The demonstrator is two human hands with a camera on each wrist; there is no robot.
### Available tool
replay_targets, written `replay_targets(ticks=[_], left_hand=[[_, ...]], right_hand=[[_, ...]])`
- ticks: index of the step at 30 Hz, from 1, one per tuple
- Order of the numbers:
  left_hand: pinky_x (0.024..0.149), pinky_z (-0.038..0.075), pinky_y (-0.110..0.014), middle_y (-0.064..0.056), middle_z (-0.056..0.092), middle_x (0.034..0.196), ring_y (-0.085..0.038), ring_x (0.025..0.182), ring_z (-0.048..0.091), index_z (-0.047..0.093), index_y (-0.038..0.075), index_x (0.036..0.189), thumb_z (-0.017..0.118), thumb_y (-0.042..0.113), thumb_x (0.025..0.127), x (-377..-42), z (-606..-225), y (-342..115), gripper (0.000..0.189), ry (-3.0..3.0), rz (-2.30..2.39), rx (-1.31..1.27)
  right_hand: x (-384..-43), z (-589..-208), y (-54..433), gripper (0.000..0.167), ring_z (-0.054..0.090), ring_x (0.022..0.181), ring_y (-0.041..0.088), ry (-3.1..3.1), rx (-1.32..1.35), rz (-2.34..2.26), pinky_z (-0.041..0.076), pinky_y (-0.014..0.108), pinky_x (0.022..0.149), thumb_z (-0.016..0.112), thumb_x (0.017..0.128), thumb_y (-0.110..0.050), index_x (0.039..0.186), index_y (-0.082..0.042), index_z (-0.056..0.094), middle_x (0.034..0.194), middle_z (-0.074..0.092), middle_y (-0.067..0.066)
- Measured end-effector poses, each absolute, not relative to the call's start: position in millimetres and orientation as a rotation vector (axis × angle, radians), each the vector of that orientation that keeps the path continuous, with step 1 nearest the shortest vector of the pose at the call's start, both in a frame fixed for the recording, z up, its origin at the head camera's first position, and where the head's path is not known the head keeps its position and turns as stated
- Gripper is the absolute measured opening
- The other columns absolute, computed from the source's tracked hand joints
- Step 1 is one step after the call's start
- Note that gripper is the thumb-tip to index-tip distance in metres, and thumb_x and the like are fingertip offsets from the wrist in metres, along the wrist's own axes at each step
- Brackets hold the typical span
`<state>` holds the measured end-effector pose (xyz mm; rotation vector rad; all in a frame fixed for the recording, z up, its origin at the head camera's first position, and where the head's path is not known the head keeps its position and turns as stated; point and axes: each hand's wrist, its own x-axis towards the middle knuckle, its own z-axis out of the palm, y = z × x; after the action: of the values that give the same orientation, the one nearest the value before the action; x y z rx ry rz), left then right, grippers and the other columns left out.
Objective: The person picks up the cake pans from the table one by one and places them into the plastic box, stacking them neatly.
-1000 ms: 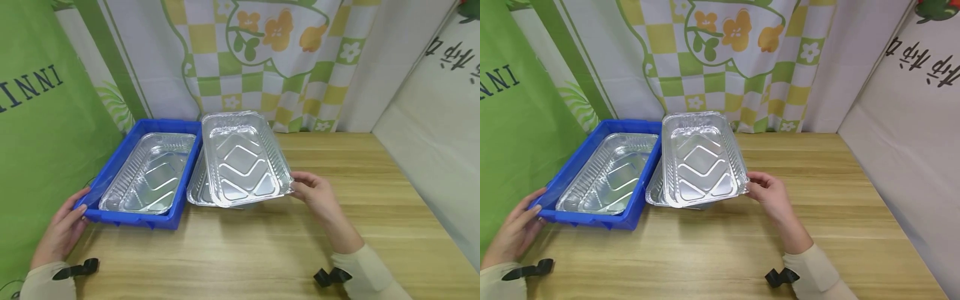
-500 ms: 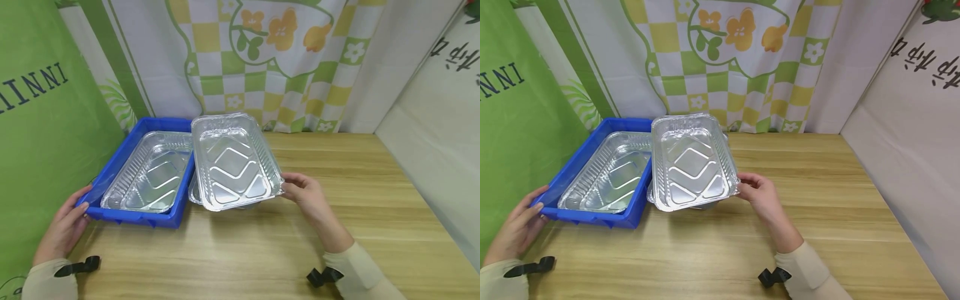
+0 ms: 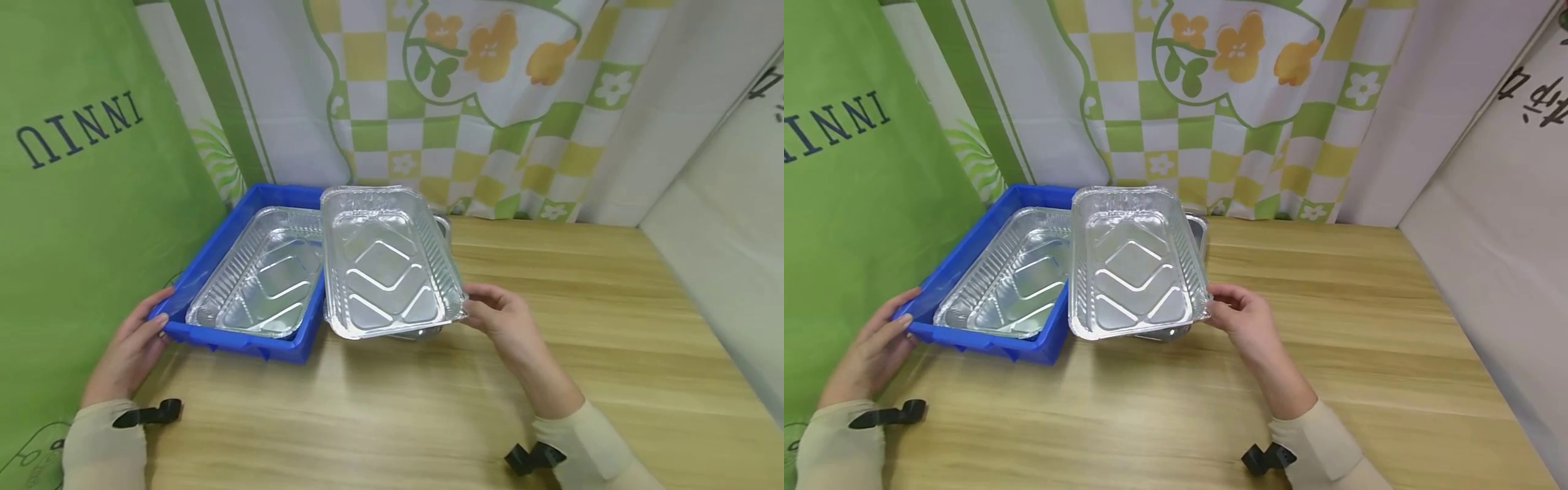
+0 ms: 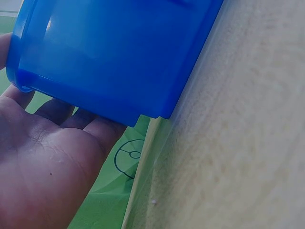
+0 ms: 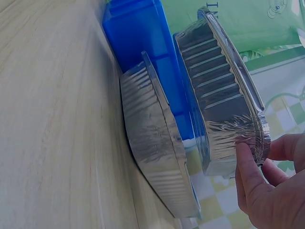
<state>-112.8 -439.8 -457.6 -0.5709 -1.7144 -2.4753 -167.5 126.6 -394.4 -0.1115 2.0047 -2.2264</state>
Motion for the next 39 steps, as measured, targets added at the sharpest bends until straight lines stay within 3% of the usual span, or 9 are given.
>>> replay_targets(ticks=[8,17,39], left_hand=[[0.106,0.041,-0.029,-0.01,0.04,0.145,-0.02,0.13,0.048,0.025,-0.007,0.151,0.026,-0.012,0.101,-113.9,-458.8,-437.6,0.05,-1.665,-2.5,-0.584],[0.104,0.044,-0.029,-0.012,0.041,0.145,-0.022,0.127,0.05,0.026,-0.006,0.151,0.023,-0.013,0.101,-111.7,-458.7,-440.4,0.051,-1.64,-2.53,-0.598],[0.1,0.048,-0.028,-0.013,0.044,0.142,-0.022,0.123,0.053,0.029,-0.005,0.15,0.024,-0.014,0.1,-113.6,-460.1,-437.6,0.051,-1.599,-2.555,-0.583]], right_hand=[[-168.8,-390.4,110.0,0.038,0.066,0.091,0.021,1.96,-0.143,-2.24,0.057,0.037,0.086,0.06,0.089,0.007,0.124,0.019,0.051,0.107,0.059,0.021],[-169.7,-391.1,78.3,0.033,0.064,0.08,0.017,1.919,-0.172,-2.277,0.06,0.034,0.081,0.061,0.086,0.009,0.116,0.018,0.053,0.093,0.058,0.01],[-165.1,-381.8,-1.6,0.021,0.066,0.076,0.018,1.872,-0.199,-2.332,0.061,0.036,0.077,0.06,0.083,0.008,0.103,0.014,0.06,0.089,0.06,0.011]])
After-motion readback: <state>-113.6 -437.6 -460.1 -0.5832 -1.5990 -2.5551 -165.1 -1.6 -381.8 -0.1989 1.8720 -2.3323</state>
